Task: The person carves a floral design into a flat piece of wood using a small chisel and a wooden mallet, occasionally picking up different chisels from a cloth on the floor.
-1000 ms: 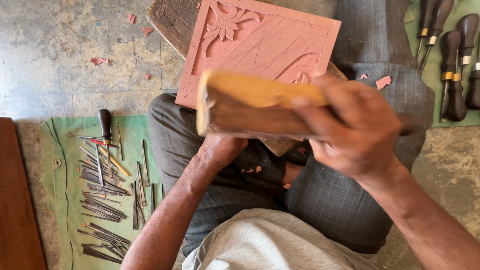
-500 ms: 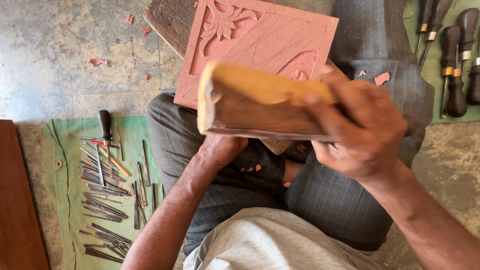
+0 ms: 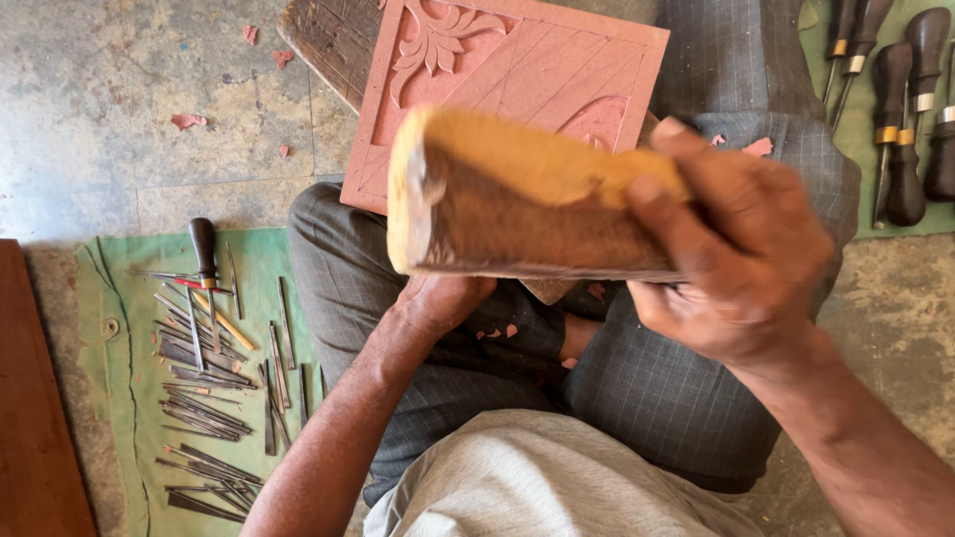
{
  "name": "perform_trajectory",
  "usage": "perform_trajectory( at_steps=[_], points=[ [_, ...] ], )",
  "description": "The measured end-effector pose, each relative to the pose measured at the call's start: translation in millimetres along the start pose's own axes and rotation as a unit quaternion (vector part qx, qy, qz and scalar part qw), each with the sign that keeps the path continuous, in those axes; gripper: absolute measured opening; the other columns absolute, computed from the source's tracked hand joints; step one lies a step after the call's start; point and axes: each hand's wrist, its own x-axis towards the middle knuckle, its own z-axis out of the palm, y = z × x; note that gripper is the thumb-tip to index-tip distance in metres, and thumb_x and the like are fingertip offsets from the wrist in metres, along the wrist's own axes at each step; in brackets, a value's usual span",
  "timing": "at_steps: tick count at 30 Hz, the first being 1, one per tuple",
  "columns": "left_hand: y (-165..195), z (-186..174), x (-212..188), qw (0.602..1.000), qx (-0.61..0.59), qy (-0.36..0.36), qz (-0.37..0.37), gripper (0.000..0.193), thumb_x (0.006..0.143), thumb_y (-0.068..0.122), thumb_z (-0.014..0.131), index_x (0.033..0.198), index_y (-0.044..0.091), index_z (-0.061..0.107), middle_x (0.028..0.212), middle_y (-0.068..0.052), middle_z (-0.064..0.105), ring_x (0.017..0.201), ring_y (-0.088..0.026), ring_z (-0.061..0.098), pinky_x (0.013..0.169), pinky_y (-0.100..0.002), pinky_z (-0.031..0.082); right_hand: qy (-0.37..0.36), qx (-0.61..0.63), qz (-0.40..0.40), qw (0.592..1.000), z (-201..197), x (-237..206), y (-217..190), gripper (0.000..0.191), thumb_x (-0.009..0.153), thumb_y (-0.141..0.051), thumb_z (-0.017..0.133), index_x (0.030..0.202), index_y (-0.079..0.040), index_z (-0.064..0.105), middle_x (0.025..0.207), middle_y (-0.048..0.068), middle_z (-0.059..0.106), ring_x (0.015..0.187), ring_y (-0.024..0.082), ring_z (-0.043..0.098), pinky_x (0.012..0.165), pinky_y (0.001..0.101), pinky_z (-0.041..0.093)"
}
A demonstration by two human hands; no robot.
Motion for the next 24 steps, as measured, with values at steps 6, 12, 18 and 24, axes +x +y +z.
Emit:
perform_trajectory(
  at_steps=[6,12,18,24],
  points=[
    [8,-6,7,0.999,0.007,-0.012,0.04,0.037,0.078,-0.011,0.057,0.111,0.004,0.065,0.098,-0.02,0.065,0.094,-0.042,0.063,0.076,-0.053,0.051,-0.103,-0.152,-0.073,0.98,5,-12,12,0.061,0.094,-0.026,0.084,0.15,-0.031,0.061,0.136,0.011,0.074,0.088,0.021,0.067,0.067,0.033,0.058],
    [-2,9,-3,0.999,-0.027,-0.019,-0.002,0.029,0.086,-0.009,0.058,0.113,0.001,0.063,0.1,-0.022,0.065,0.096,-0.041,0.065,0.078,-0.053,0.053,-0.041,-0.052,-0.035,0.997,-14,4,11,0.062,0.103,-0.025,0.086,0.154,-0.023,0.05,0.135,0.015,0.068,0.098,0.024,0.069,0.079,0.0415,0.062],
    [-2,14,-8,0.998,-0.007,-0.063,-0.007,0.033,0.08,-0.004,0.064,0.109,0.011,0.062,0.098,-0.016,0.07,0.099,-0.036,0.068,0.083,-0.05,0.056,-0.076,-0.126,-0.075,0.986,2,-15,9,0.06,0.1,-0.027,0.085,0.154,-0.027,0.059,0.136,0.01,0.073,0.098,0.025,0.069,0.072,0.0335,0.057],
    [11,3,6,0.997,-0.006,-0.074,-0.03,0.059,0.081,-0.015,0.053,0.133,0.011,0.062,0.089,-0.018,0.069,0.083,-0.034,0.069,0.072,-0.048,0.057,-0.092,-0.122,-0.038,0.988,-9,-19,17,0.061,0.093,-0.021,0.09,0.145,-0.027,0.06,0.134,0.011,0.071,0.093,0.022,0.068,0.074,0.0355,0.061]
  ],
)
